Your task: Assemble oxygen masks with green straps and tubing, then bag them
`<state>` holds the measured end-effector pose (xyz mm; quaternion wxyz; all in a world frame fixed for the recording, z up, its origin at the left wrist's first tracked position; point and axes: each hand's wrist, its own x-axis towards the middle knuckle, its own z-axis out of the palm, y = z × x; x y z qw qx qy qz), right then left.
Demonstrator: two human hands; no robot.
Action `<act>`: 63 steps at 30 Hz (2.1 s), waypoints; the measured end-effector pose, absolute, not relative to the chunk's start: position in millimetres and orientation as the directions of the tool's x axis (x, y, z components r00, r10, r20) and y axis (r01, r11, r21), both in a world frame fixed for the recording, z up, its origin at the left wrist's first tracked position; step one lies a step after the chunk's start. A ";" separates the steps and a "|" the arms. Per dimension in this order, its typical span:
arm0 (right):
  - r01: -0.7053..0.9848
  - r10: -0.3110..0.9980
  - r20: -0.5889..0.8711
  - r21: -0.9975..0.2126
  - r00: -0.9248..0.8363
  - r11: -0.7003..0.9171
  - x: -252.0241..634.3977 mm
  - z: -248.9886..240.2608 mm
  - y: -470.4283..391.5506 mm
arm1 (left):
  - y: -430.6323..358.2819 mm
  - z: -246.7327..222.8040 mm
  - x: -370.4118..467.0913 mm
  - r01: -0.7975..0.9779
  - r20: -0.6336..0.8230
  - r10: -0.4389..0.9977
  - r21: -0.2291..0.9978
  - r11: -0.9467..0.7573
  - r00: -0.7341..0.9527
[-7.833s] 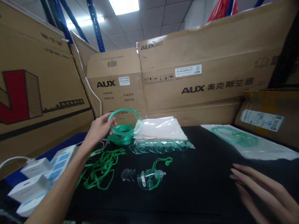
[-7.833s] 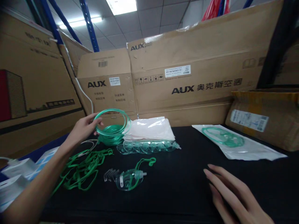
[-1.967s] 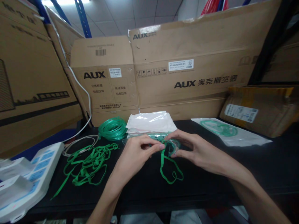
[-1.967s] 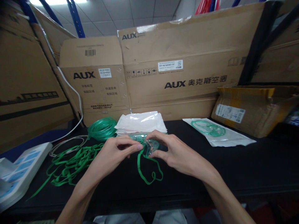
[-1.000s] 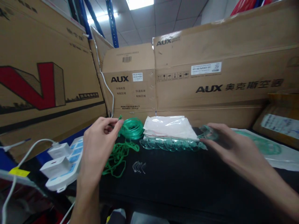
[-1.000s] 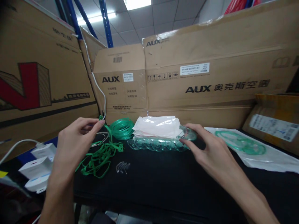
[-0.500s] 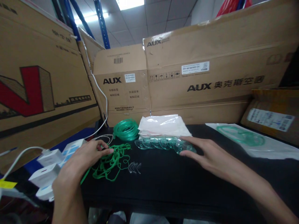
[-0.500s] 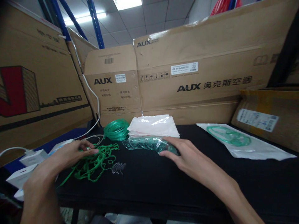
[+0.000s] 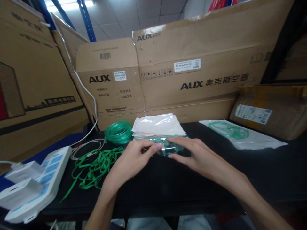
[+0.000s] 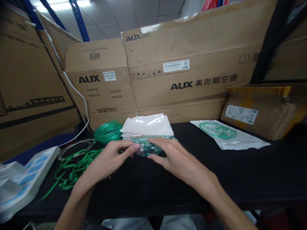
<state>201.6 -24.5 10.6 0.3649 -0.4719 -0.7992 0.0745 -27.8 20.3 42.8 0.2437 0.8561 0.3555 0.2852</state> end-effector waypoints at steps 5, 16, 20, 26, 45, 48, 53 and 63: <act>0.659 0.731 0.597 -0.408 -0.330 0.631 196.2 15.5 -25.3 | 29.8 44.4 -29.2 0.358 0.252 0.762 0.766 -0.534 0.596; 0.601 0.802 0.556 -0.571 -0.219 0.559 179.9 20.4 -27.3 | 32.5 41.8 -26.7 0.230 0.260 0.794 0.867 -0.443 0.549; 0.559 0.849 0.500 -0.662 -0.167 0.500 176.9 25.4 -28.7 | 31.1 41.8 -25.3 0.213 0.265 0.789 0.871 -0.442 0.553; 0.543 0.859 0.501 -0.695 -0.106 0.472 177.3 23.1 -28.7 | 26.1 40.6 -26.7 0.237 0.274 0.785 0.853 -0.466 0.556; 0.479 0.875 0.465 -0.742 -0.137 0.469 174.1 24.9 -28.6 | 26.5 33.8 -20.8 0.220 0.284 0.773 0.852 -0.475 0.568; 0.420 0.871 0.459 -0.766 -0.174 0.487 174.6 26.6 -28.6 | 24.8 34.3 -21.8 0.222 0.240 0.760 0.865 -0.449 0.603; 0.382 0.879 0.429 -0.792 -0.207 0.476 177.4 28.1 -30.1 | 23.2 36.6 -22.2 0.240 0.177 0.738 0.875 -0.421 0.651; 0.361 0.873 0.434 -0.795 -0.224 0.488 178.3 27.9 -32.8 | 22.3 39.8 -22.7 0.279 0.069 0.737 0.899 -0.339 0.672</act>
